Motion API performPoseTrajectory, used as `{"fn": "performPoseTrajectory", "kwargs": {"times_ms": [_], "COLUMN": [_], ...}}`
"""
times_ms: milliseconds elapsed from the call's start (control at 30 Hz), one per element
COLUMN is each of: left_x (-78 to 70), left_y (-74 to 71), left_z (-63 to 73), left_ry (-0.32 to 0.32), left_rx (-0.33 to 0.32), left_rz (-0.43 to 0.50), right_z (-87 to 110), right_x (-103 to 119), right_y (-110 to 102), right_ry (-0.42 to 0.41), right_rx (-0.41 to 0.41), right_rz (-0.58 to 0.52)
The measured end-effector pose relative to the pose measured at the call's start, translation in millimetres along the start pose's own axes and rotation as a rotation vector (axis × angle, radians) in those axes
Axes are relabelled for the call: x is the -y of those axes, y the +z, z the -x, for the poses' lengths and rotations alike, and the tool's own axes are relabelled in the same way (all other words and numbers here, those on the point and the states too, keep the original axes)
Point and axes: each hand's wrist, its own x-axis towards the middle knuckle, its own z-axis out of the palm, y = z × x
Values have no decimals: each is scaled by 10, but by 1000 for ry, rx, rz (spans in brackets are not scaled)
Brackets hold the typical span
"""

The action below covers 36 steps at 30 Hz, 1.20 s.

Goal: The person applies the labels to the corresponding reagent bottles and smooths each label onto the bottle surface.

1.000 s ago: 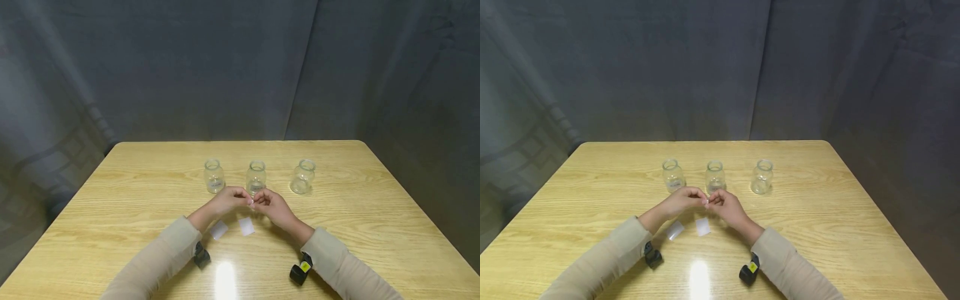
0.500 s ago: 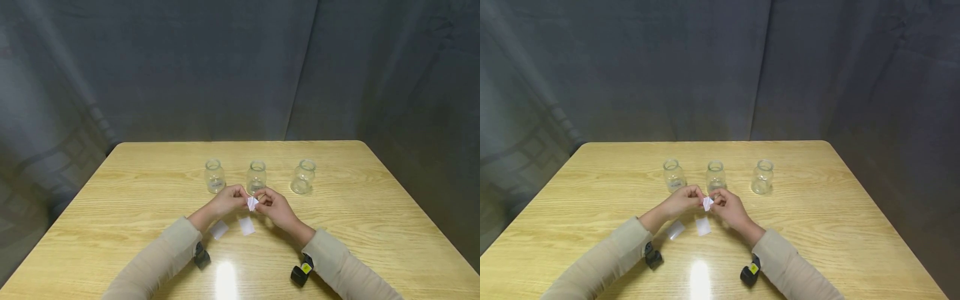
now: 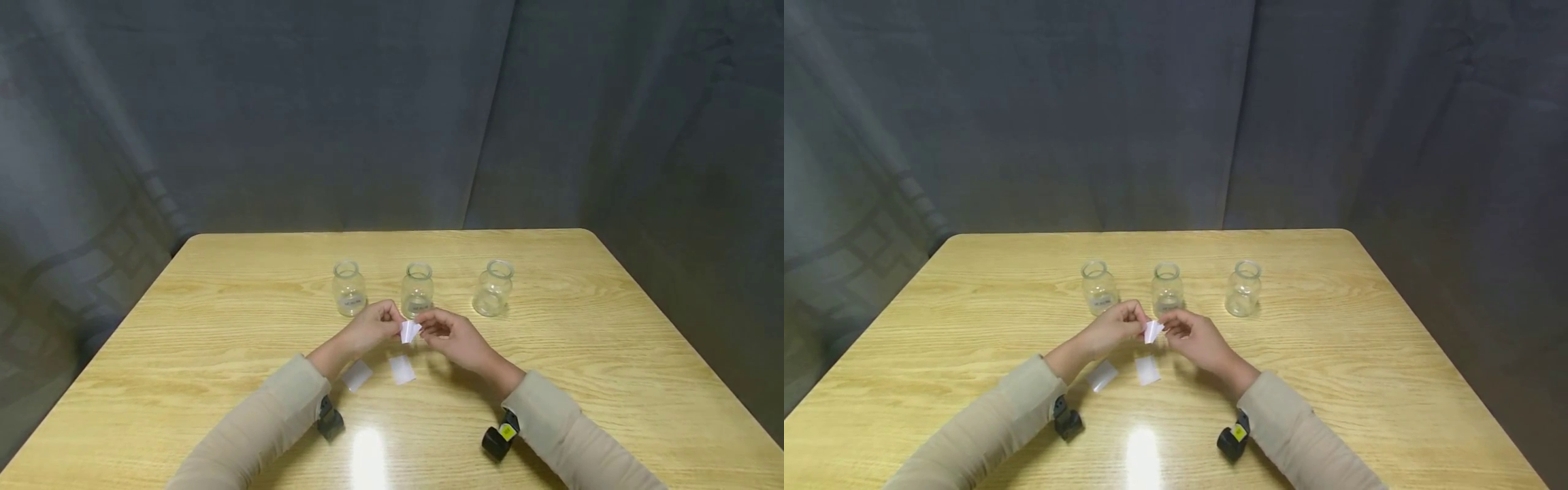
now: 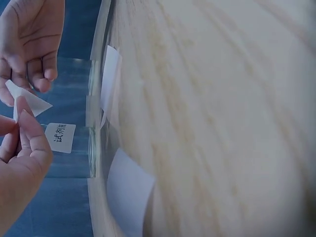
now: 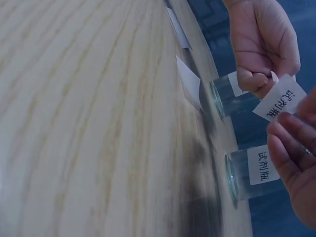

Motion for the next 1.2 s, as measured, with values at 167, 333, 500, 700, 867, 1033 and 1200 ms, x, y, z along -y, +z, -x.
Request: {"fn": "performPoseTrajectory", "kwargs": {"times_ms": [167, 333, 500, 700, 867, 1033, 1200], "left_x": [32, 44, 19, 14, 40, 33, 21], "left_y": [6, 30, 62, 126, 180, 211, 240], "left_z": [-32, -52, -42, -40, -43, -44, -62], "left_ry": [-15, -37, -57, -93, -100, -111, -130], "left_rx": [5, 20, 32, 48, 48, 69, 74], "left_rz": [57, 101, 111, 95, 31, -38, -52], "right_z": [-4, 9, 23, 68, 89, 115, 117], "right_x": [-8, -22, -19, -17, -42, -51, -69], "right_y": [-9, -36, -94, -183, -258, -321, -376], "right_ry": [-26, -45, -83, -44, -13, 8, 24], "right_rx": [-66, -92, -90, -30, -1, 21, -1], "right_rz": [26, 40, 36, 21, 30, -4, -77]}}
